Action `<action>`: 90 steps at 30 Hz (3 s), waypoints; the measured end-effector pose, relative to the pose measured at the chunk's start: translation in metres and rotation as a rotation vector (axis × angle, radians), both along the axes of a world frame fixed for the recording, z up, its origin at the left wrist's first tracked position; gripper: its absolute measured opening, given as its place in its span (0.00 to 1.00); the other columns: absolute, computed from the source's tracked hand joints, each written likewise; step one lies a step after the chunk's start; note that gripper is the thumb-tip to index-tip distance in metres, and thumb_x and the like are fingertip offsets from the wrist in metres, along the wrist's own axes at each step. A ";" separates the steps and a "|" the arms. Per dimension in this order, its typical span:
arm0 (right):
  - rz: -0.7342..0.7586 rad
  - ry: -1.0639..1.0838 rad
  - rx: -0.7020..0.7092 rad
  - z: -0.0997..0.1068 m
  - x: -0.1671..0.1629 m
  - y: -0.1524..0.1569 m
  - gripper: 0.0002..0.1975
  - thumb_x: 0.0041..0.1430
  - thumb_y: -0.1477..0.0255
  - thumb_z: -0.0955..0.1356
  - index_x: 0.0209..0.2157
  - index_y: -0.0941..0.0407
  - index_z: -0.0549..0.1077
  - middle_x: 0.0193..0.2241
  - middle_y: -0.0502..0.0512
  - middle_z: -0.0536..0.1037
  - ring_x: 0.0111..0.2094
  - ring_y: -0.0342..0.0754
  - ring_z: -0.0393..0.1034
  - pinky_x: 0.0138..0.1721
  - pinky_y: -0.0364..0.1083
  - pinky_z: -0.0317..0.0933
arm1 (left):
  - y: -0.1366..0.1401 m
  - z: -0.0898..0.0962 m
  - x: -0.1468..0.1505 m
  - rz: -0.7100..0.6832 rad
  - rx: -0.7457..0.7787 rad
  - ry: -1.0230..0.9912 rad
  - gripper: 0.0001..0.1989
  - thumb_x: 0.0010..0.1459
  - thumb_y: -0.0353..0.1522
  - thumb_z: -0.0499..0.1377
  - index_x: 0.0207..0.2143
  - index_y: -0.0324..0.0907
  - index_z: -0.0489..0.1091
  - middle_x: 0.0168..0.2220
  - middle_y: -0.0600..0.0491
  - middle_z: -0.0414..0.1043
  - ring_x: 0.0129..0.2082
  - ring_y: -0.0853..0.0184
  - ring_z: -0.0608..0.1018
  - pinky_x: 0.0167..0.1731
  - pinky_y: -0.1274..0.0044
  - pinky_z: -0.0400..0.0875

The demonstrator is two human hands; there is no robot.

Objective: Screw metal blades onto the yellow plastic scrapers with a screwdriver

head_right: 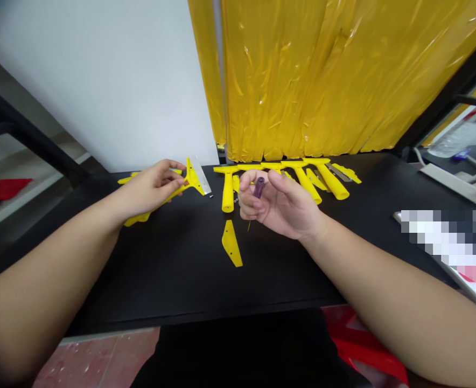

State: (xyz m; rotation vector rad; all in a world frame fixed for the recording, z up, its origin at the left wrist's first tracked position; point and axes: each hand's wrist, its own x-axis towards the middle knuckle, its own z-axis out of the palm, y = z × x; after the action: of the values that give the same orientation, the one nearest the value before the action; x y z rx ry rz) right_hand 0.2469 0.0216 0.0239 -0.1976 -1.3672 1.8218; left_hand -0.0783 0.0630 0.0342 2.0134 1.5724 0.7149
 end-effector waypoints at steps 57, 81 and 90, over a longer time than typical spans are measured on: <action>-0.392 -0.574 0.424 -0.004 -0.003 -0.006 0.13 0.65 0.68 0.76 0.47 0.55 0.74 0.36 0.51 0.77 0.33 0.44 0.70 0.35 0.44 0.65 | -0.039 0.006 0.052 -0.345 0.374 -0.554 0.19 0.60 0.31 0.71 0.52 0.47 0.72 0.41 0.53 0.72 0.43 0.66 0.78 0.42 0.75 0.78; -0.637 -0.328 0.075 0.016 0.017 0.017 0.22 0.53 0.55 0.81 0.35 0.57 0.77 0.24 0.48 0.72 0.20 0.38 0.59 0.19 0.40 0.52 | -0.119 -0.023 0.086 -0.594 0.269 0.377 0.11 0.74 0.35 0.57 0.52 0.46 0.78 0.51 0.46 0.77 0.55 0.54 0.78 0.59 0.60 0.75; -0.595 -0.395 0.142 0.016 0.012 0.014 0.23 0.49 0.58 0.83 0.38 0.58 0.79 0.26 0.48 0.73 0.22 0.39 0.62 0.20 0.41 0.56 | -0.093 -0.014 0.032 -0.445 0.168 0.366 0.09 0.71 0.38 0.57 0.45 0.45 0.75 0.50 0.47 0.75 0.51 0.58 0.81 0.55 0.65 0.77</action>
State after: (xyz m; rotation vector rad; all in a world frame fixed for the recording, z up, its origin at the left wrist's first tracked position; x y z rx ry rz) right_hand 0.2585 0.0353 0.0400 -0.8308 -1.4903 1.2193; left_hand -0.0459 -0.0296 0.0202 2.6143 1.1954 0.3253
